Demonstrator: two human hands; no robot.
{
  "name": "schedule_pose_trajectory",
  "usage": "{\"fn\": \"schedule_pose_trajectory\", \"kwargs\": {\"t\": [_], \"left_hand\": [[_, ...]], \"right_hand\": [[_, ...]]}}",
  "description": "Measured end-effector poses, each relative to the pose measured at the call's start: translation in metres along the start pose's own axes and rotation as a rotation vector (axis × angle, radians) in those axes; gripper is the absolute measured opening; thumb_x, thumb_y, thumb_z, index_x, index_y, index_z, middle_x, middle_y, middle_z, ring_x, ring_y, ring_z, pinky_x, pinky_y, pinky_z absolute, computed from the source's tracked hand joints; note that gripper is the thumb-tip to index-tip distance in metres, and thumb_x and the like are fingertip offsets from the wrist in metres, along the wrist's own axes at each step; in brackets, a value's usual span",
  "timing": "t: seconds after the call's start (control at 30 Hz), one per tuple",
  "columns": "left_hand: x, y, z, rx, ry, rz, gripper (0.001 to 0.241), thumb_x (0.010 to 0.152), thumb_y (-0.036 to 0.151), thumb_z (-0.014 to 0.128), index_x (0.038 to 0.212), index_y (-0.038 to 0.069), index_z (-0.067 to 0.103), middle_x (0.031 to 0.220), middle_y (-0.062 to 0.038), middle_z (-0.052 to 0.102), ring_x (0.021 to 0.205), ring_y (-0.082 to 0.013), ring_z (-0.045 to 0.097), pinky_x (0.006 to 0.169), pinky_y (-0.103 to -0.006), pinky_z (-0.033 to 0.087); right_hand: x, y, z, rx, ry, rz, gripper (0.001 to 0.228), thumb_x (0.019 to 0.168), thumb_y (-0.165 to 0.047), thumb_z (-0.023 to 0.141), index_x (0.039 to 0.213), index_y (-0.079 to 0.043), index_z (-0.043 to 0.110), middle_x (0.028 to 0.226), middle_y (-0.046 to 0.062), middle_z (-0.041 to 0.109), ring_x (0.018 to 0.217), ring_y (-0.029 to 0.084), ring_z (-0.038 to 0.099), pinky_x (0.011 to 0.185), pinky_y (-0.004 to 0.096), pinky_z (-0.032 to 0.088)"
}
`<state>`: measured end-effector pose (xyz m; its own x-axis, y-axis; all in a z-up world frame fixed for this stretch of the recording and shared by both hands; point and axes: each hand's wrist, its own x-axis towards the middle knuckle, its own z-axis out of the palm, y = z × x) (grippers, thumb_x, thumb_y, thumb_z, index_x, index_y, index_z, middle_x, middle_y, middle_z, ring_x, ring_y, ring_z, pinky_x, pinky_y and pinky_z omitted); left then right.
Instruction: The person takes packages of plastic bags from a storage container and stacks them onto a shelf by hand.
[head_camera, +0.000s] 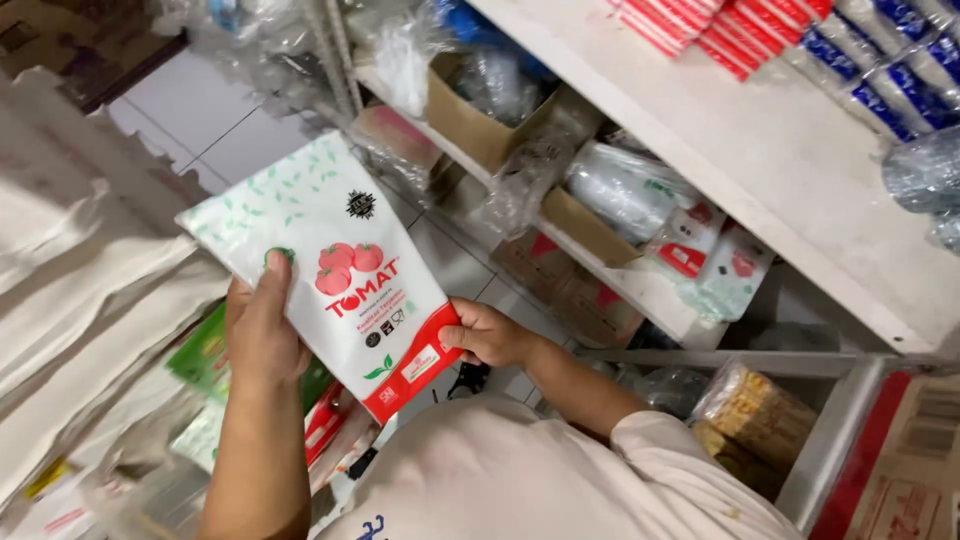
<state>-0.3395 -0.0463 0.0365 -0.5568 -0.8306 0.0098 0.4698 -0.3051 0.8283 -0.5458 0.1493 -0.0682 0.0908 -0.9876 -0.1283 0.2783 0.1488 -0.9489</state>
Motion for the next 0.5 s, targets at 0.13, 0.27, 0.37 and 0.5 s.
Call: {"fn": "schedule_pose_trajectory", "kwargs": {"t": [0.13, 0.27, 0.37, 0.5], "left_hand": [[0.040, -0.032, 0.060, 0.040, -0.023, 0.078, 0.048, 0.105, 0.019, 0.058, 0.147, -0.002, 0.045, 0.140, -0.015, 0.060, 0.126, -0.0241, 0.061, 0.111, -0.0399, 0.048], [0.055, -0.055, 0.106, -0.058, -0.089, 0.016, 0.047, 0.107, 0.018, 0.055, 0.148, -0.002, 0.045, 0.141, -0.015, 0.061, 0.125, -0.0246, 0.062, 0.109, -0.0403, 0.050], [0.079, -0.070, 0.134, -0.054, -0.131, 0.004, 0.049, 0.105, 0.014, 0.055, 0.151, 0.000, 0.042, 0.143, -0.014, 0.060, 0.128, -0.0230, 0.062, 0.112, -0.0379, 0.049], [0.114, -0.094, 0.154, 0.005, -0.164, -0.048, 0.044, 0.107, 0.012, 0.055, 0.147, -0.001, 0.045, 0.137, -0.014, 0.062, 0.122, -0.0222, 0.063, 0.107, -0.0368, 0.051]], "right_hand": [[-0.015, -0.021, -0.060, 0.068, 0.038, -0.044, 0.034, 0.110, -0.021, 0.055, 0.139, -0.004, 0.053, 0.095, 0.000, 0.064, 0.062, 0.002, 0.048, 0.054, 0.021, 0.044], [-0.047, -0.037, -0.090, 0.063, 0.149, -0.066, 0.046, 0.102, -0.024, 0.064, 0.140, -0.002, 0.051, 0.096, 0.002, 0.067, 0.061, 0.002, 0.049, 0.051, 0.020, 0.043], [-0.066, -0.054, -0.104, 0.049, 0.232, -0.094, 0.066, 0.093, -0.030, 0.072, 0.147, -0.003, 0.047, 0.097, 0.001, 0.066, 0.063, 0.001, 0.051, 0.051, 0.018, 0.044], [-0.083, -0.061, -0.115, 0.130, 0.316, -0.133, 0.074, 0.093, -0.032, 0.076, 0.151, -0.001, 0.043, 0.101, 0.003, 0.066, 0.072, 0.004, 0.055, 0.057, 0.021, 0.049]]}}
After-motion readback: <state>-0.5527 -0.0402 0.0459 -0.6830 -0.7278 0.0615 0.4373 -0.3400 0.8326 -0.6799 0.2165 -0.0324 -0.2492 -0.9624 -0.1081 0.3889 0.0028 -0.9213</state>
